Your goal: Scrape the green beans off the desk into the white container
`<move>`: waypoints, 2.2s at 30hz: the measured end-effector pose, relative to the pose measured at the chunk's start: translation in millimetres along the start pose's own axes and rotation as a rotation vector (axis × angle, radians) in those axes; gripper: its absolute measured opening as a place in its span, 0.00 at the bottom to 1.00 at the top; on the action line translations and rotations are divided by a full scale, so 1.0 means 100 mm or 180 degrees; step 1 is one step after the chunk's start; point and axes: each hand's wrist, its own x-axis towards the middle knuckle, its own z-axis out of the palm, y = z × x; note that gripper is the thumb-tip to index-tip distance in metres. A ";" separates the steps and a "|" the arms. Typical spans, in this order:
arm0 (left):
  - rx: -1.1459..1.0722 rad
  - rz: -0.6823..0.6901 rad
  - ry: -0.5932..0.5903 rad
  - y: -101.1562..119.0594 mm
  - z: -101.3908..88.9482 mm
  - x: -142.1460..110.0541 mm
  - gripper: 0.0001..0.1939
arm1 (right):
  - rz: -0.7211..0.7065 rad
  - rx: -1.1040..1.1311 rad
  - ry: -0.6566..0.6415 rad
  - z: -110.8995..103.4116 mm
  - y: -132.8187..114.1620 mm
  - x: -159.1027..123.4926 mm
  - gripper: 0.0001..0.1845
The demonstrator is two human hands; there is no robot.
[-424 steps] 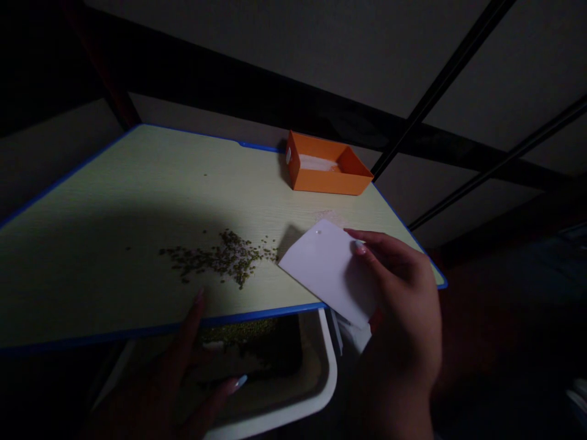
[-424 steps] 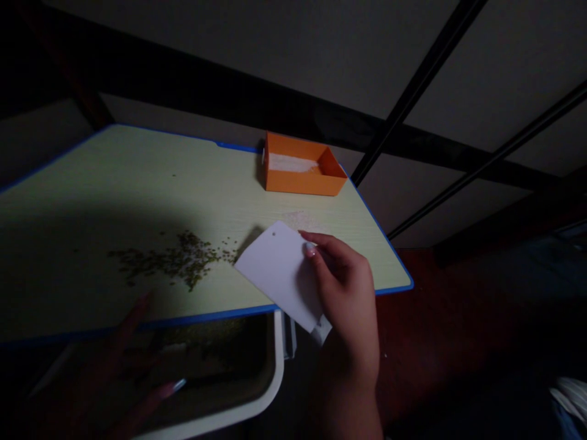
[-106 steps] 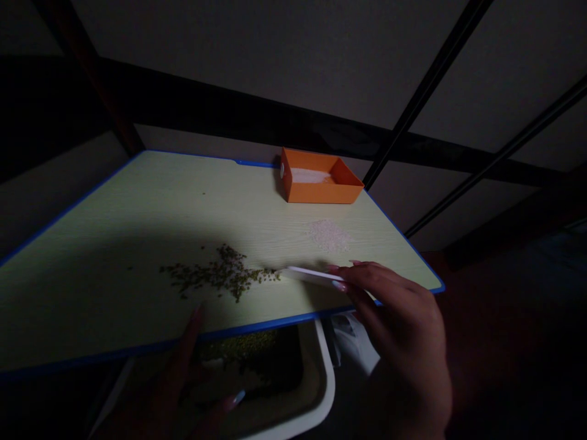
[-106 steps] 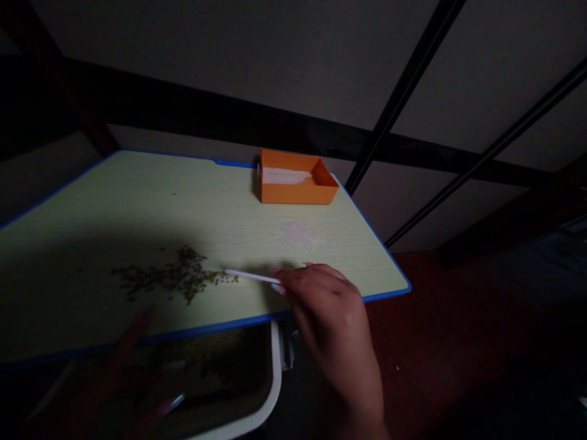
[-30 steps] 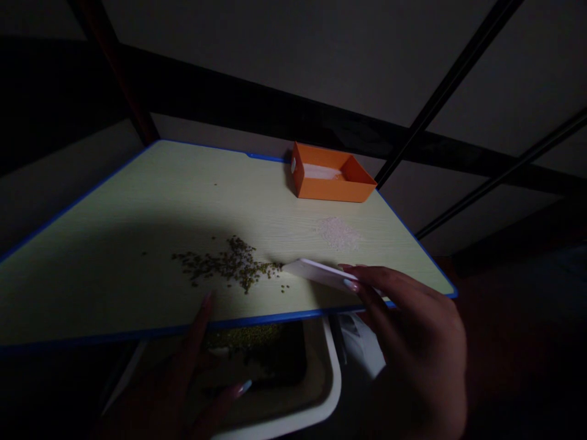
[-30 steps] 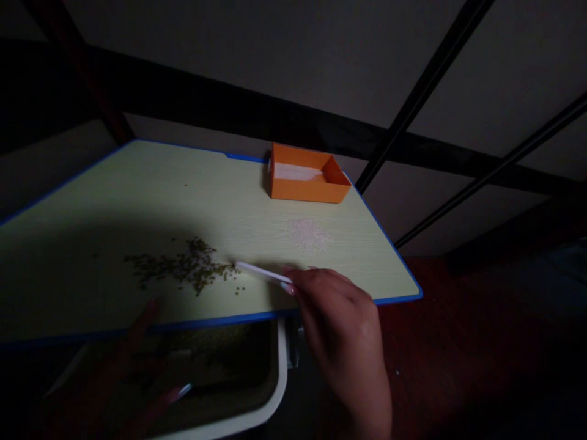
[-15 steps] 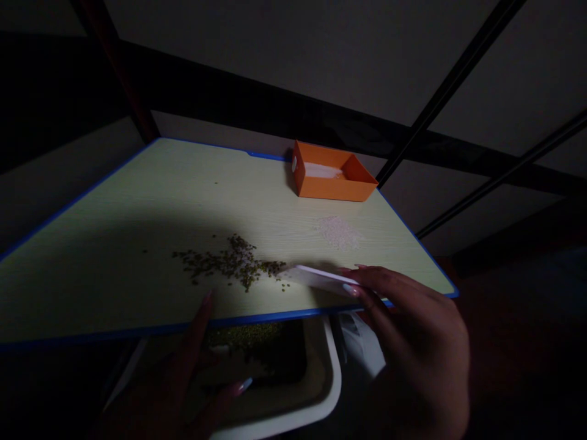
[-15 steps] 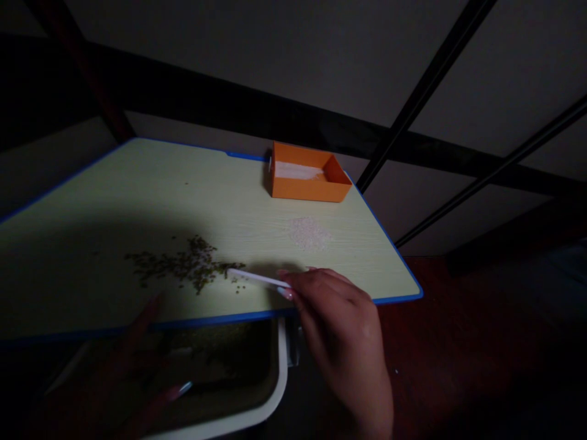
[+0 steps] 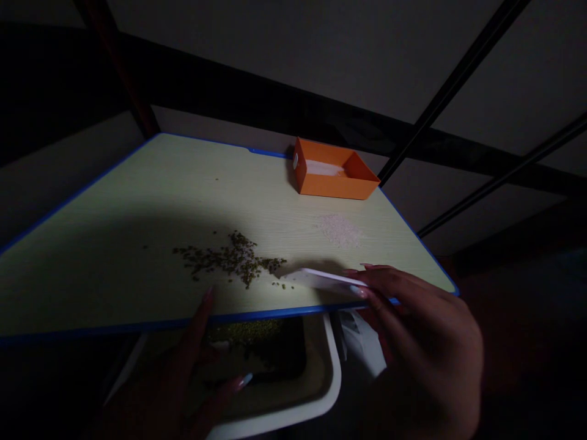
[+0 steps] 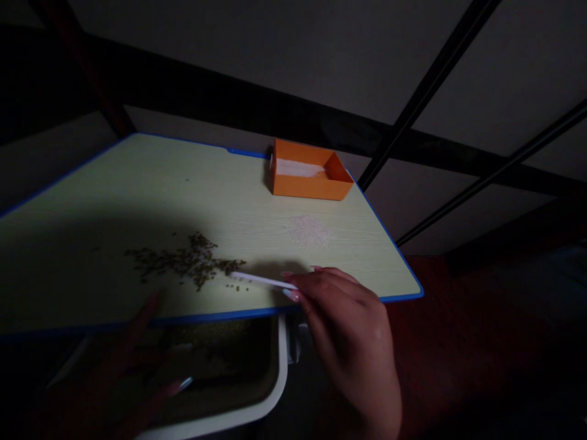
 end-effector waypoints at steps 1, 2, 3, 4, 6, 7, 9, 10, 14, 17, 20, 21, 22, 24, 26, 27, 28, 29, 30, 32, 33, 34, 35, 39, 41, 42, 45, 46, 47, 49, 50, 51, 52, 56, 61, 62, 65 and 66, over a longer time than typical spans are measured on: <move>0.0031 -0.0004 -0.0019 -0.01 0.00 0.00 0.48 | -0.0009 0.0012 -0.0027 -0.01 0.01 0.00 0.13; 0.0050 -0.0007 -0.0034 0.00 -0.01 0.00 0.48 | -0.0017 0.0022 -0.0077 -0.02 0.01 0.00 0.13; 0.0054 -0.0007 -0.0044 0.02 -0.02 0.00 0.48 | -0.0022 0.0033 -0.0126 -0.02 0.01 0.00 0.12; 0.0037 -0.0014 -0.0043 0.04 -0.03 0.01 0.49 | -0.0017 0.0040 -0.0160 -0.03 0.01 0.00 0.12; -0.0046 0.0010 -0.0022 0.11 -0.04 0.03 0.49 | -0.0033 0.0056 -0.0199 -0.04 0.01 0.01 0.11; -0.0101 0.0029 -0.0018 0.15 -0.04 0.04 0.49 | -0.0072 0.0066 -0.0231 -0.04 0.01 0.02 0.12; -0.0171 0.0035 -0.0027 0.22 -0.03 0.05 0.48 | -0.0142 0.0064 -0.0270 -0.05 0.01 0.02 0.13; -0.0193 0.0037 -0.0031 0.25 -0.03 0.05 0.48 | -0.0155 0.0055 -0.0278 -0.06 0.02 0.02 0.13; -0.0182 0.0017 0.0013 0.27 0.00 0.04 0.47 | -0.0151 0.0070 -0.0241 -0.07 0.03 0.00 0.13; -0.0087 0.0004 0.0116 0.19 0.00 0.02 0.48 | -0.0189 0.0086 -0.0284 -0.06 0.02 -0.01 0.13; 0.0013 0.0068 0.0185 0.09 0.01 0.01 0.46 | -0.0203 0.0042 -0.0410 -0.05 -0.01 0.00 0.14; 0.0021 0.0095 0.0161 0.07 0.01 0.01 0.45 | -0.0191 0.0022 -0.0425 -0.05 -0.02 0.01 0.14; 0.0009 0.0105 0.0130 0.06 0.01 0.01 0.44 | -0.0185 0.0007 -0.0429 -0.04 -0.02 0.02 0.15; 0.0000 0.0065 0.0079 0.05 0.00 0.00 0.44 | -0.0182 -0.0005 -0.0375 -0.04 -0.02 0.03 0.17; 0.0028 0.0019 0.0120 0.05 -0.01 -0.01 0.45 | -0.0145 0.0000 -0.0311 -0.03 -0.02 0.04 0.18; 0.0042 0.0032 0.0132 0.06 -0.01 -0.01 0.45 | -0.0123 0.0012 -0.0271 -0.03 -0.01 0.04 0.18; 0.0060 0.0062 0.0131 0.07 -0.02 -0.02 0.45 | -0.0108 0.0028 -0.0235 -0.02 -0.01 0.04 0.18; 0.0090 0.0080 0.0120 0.08 -0.02 -0.02 0.45 | -0.0102 0.0044 -0.0215 -0.01 -0.01 0.04 0.17; 0.0121 0.0088 0.0108 0.08 -0.02 -0.02 0.44 | -0.0114 0.0061 -0.0215 0.00 -0.01 0.03 0.17; 0.0185 0.0061 0.0092 0.09 -0.01 -0.02 0.43 | -0.0139 0.0079 -0.0220 0.02 -0.01 0.03 0.16; 0.0198 0.0051 0.0115 0.09 -0.01 -0.02 0.43 | -0.0148 0.0076 -0.0235 0.02 -0.02 0.03 0.16; 0.0179 0.0055 0.0159 0.09 0.00 -0.02 0.43 | -0.0150 0.0065 -0.0253 0.02 -0.02 0.03 0.16; 0.0147 0.0071 0.0180 0.09 0.00 -0.01 0.43 | -0.0149 0.0050 -0.0265 0.02 -0.03 0.03 0.15; 0.0064 0.0125 0.0163 0.09 -0.01 0.00 0.43 | -0.0135 0.0015 -0.0368 0.00 -0.05 0.01 0.15; 0.0092 0.0127 0.0126 0.10 -0.02 0.01 0.43 | -0.0115 0.0047 -0.0373 0.00 -0.06 0.00 0.16; 0.0107 0.0124 0.0109 0.10 -0.02 0.01 0.44 | -0.0111 0.0064 -0.0374 0.00 -0.06 0.00 0.16; 0.0120 0.0113 0.0038 0.11 -0.03 0.01 0.44 | -0.0127 0.0060 -0.0349 -0.01 -0.05 0.00 0.15; 0.0122 0.0134 0.0036 0.12 -0.03 0.00 0.44 | -0.0132 0.0043 -0.0340 -0.01 -0.05 0.00 0.14; 0.0140 0.0140 0.0077 0.12 -0.03 -0.01 0.43 | -0.0134 0.0019 -0.0346 -0.01 -0.05 -0.01 0.14; 0.0161 0.0170 0.0148 0.12 -0.03 -0.02 0.44 | -0.0154 -0.0033 -0.0406 -0.03 -0.04 -0.01 0.14; 0.0171 0.0137 0.0160 0.12 -0.03 -0.03 0.44 | -0.0182 -0.0058 -0.0442 -0.03 -0.04 -0.01 0.14; 0.0167 0.0138 0.0145 0.12 -0.03 -0.03 0.44 | -0.0225 -0.0081 -0.0481 -0.04 -0.04 -0.01 0.14; 0.0157 0.0157 0.0101 0.12 -0.03 -0.03 0.44 | -0.0273 -0.0102 -0.0520 -0.05 -0.04 -0.01 0.15; 0.0170 0.0185 0.0136 0.15 -0.03 -0.01 0.43 | -0.0511 -0.0065 -0.0797 -0.07 -0.06 0.03 0.14; 0.0267 0.0292 0.0189 0.12 -0.02 -0.01 0.46 | -0.0632 -0.0025 -0.0981 -0.08 -0.12 0.09 0.13; 0.0285 0.0289 0.0127 0.11 -0.03 -0.01 0.46 | -0.0631 -0.0017 -0.0981 -0.07 -0.12 0.09 0.13; 0.0234 0.0227 0.0134 0.10 -0.03 -0.02 0.47 | -0.0551 -0.0014 -0.0924 -0.05 -0.11 0.05 0.15; 0.0205 0.0243 0.0138 0.10 -0.03 -0.03 0.46 | -0.0507 -0.0016 -0.0900 -0.04 -0.11 0.04 0.16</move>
